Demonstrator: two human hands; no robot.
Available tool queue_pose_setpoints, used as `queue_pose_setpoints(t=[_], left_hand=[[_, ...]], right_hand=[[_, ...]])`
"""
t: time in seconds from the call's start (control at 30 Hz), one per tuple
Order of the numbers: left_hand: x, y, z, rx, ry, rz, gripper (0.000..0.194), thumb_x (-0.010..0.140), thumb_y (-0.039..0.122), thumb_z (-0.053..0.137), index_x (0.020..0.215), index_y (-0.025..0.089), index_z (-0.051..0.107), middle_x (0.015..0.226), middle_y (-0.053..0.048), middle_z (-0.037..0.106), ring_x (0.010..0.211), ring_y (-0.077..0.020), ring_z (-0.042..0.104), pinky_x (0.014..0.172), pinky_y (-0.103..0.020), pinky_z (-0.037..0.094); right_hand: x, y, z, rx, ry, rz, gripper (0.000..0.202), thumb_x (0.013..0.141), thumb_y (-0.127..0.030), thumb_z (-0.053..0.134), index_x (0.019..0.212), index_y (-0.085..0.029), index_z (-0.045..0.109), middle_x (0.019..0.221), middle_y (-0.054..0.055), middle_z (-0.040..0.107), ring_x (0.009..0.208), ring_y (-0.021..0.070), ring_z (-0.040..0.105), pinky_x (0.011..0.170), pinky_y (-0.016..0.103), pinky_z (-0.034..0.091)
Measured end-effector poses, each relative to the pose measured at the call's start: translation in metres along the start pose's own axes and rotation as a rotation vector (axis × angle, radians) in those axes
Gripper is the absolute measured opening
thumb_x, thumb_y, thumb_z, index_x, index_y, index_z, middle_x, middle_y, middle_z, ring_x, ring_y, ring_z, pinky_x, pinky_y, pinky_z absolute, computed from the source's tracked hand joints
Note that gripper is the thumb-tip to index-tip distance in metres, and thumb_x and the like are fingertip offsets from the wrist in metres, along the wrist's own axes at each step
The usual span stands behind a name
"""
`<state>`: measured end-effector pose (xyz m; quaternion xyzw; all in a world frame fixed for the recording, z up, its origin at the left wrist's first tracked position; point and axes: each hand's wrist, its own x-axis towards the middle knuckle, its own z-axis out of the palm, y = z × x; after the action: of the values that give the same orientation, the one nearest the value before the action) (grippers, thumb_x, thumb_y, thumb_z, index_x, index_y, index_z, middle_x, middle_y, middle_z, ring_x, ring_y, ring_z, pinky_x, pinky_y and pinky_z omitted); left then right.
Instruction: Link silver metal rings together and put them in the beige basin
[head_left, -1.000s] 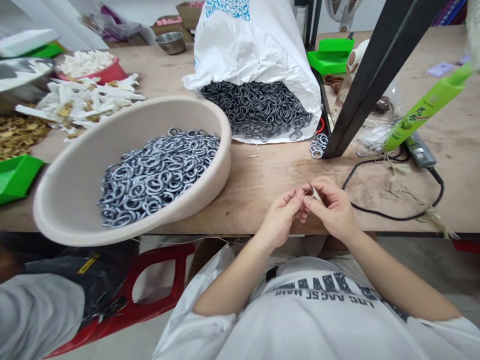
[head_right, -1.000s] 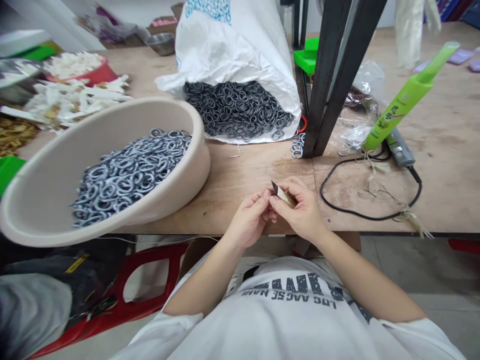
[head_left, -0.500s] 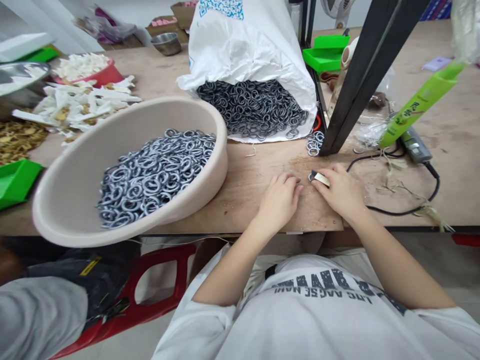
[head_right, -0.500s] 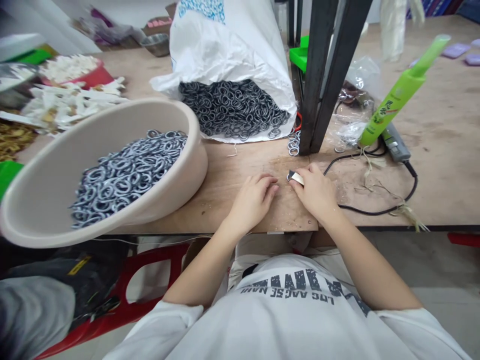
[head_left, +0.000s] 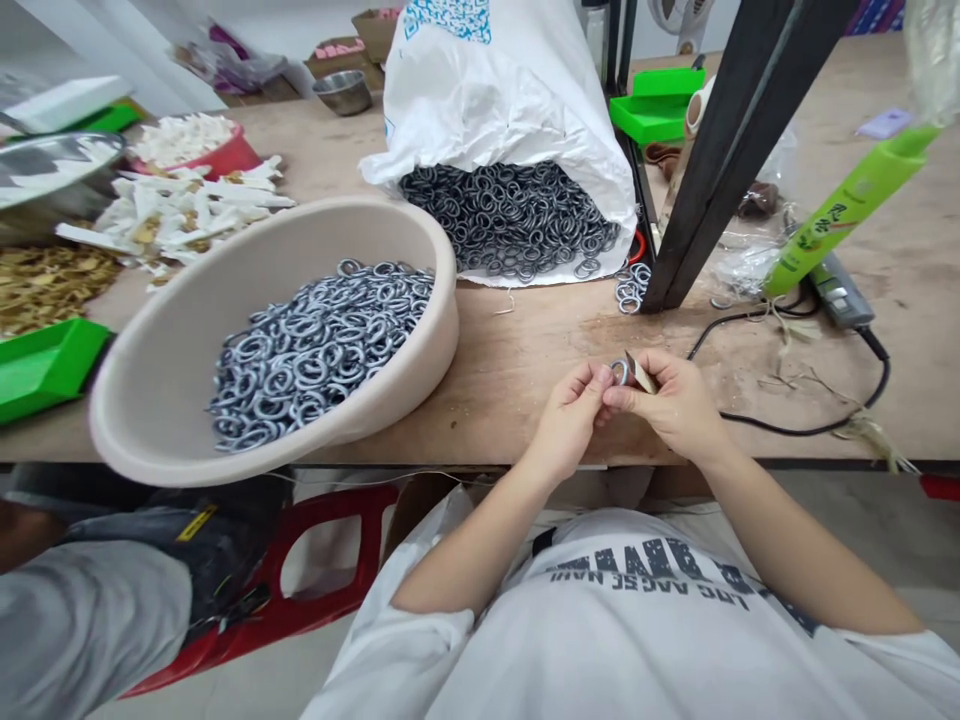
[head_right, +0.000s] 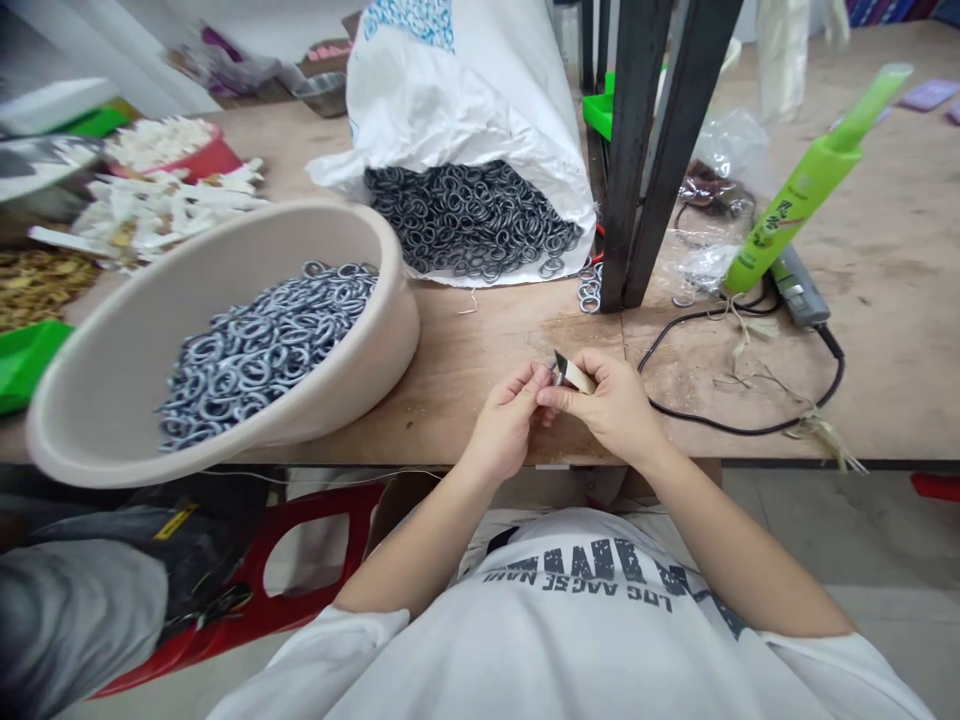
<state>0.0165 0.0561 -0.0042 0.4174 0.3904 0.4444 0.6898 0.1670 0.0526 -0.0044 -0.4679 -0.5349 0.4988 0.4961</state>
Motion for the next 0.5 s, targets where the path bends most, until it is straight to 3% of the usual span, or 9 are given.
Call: queue_pose_setpoints(t=[0.17, 0.4, 0.5], left_hand=[[-0.004, 0.004, -0.001, -0.052, -0.077, -0.049, 0.036, 0.084, 0.049, 0.068, 0.077, 0.016, 0.057, 0.066, 0.003, 0.051, 0.058, -0.0072, 0.044, 0.056, -0.020, 0.035], [-0.005, -0.004, 0.001, -0.022, -0.083, 0.055, 0.041, 0.089, 0.055, 0.059, 0.077, 0.016, 0.053, 0.063, 0.004, 0.042, 0.056, -0.0072, 0.035, 0.055, -0.022, 0.031], [-0.006, -0.002, 0.000, -0.031, -0.074, 0.059, 0.040, 0.090, 0.052, 0.059, 0.074, 0.017, 0.049, 0.061, 0.005, 0.039, 0.054, -0.0070, 0.034, 0.054, -0.022, 0.032]], right_hand=[[-0.004, 0.000, -0.001, -0.007, 0.032, -0.070, 0.039, 0.068, -0.034, 0.088, 0.098, -0.023, 0.067, 0.085, -0.002, 0.065, 0.062, 0.0115, 0.059, 0.058, 0.026, 0.049], [0.003, -0.004, 0.011, 0.171, 0.010, -0.036, 0.031, 0.076, -0.043, 0.082, 0.088, -0.023, 0.063, 0.074, -0.004, 0.062, 0.054, 0.0107, 0.057, 0.053, 0.026, 0.049], [0.012, -0.005, 0.006, 0.082, 0.066, -0.065, 0.032, 0.086, -0.049, 0.071, 0.079, -0.020, 0.060, 0.067, -0.004, 0.055, 0.056, 0.0091, 0.050, 0.056, 0.023, 0.043]])
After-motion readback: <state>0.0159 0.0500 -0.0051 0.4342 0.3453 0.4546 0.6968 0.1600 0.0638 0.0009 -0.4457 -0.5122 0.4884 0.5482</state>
